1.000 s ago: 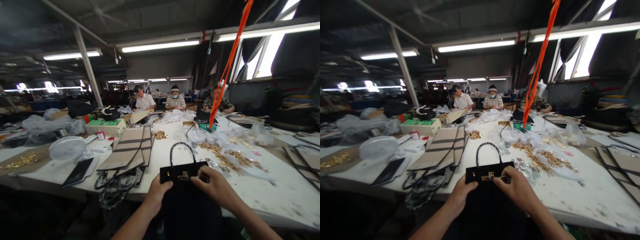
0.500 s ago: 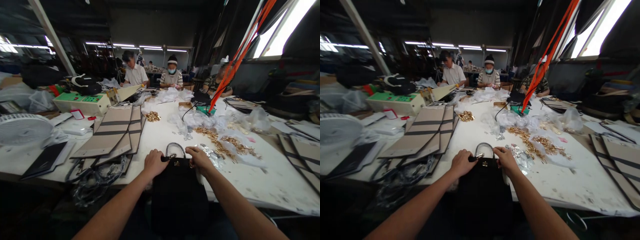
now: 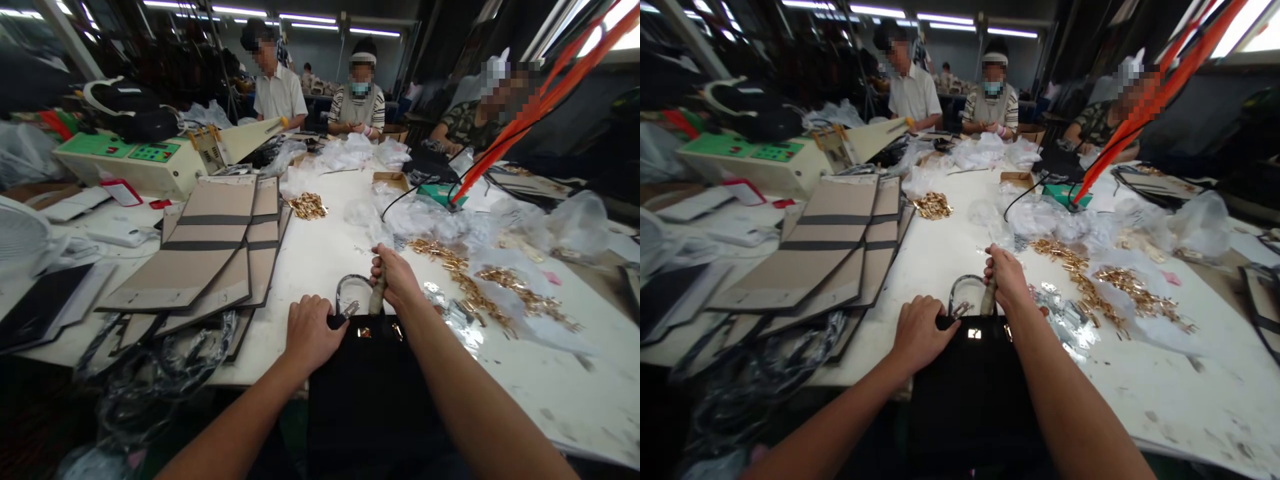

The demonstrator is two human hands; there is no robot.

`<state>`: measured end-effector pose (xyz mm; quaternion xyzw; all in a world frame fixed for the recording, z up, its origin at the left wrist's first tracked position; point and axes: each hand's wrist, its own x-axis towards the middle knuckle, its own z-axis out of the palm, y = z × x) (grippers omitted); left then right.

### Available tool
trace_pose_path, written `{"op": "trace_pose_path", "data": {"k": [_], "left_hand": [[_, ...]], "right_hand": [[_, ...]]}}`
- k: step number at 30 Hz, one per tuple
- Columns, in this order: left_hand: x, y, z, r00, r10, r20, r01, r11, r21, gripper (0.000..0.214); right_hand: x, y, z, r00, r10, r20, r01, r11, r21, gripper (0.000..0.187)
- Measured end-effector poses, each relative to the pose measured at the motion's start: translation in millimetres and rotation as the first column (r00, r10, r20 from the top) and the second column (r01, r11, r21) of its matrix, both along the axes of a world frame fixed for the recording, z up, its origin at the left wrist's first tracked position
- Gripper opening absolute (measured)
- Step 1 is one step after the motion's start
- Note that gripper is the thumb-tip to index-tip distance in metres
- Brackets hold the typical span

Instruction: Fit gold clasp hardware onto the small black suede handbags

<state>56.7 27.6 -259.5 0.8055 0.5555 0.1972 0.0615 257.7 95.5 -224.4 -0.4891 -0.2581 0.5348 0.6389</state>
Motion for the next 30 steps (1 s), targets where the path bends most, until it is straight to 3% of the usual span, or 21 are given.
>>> {"op": "trace_pose_path", "data": {"k": [5, 11, 25, 30], "left_hand": [[2.0, 0.6, 0.8, 0.999, 0.018, 0.03, -0.018, 1.0, -0.014, 0.031], [4.6, 0.5, 2.9, 1.0, 0.016, 0.006, -0.016, 0.999, -0.041, 0.03], [9.7, 2.8, 4.6, 0.998, 0.042, -0.045, -0.048, 0.986, -0.158, 0.019], [10.4, 2.4, 3.4, 0.999, 0.045, -0.027, -0.048, 0.99, -0.134, 0.02]], "right_hand": [[-27.1, 13.5, -12.5, 0.975, 0.208, -0.081, -0.213, 0.975, -0.064, 0.036], [-41.0, 12.2, -25.2, 0.938, 0.308, -0.157, -0.326, 0.94, -0.103, 0.037], [-46.7, 10.8, -28.8, 0.946, 0.314, -0.078, -0.321, 0.941, -0.108, 0.042], [-47.4, 9.7, -28.4, 0.944, 0.324, -0.063, -0.329, 0.938, -0.113, 0.043]]}}
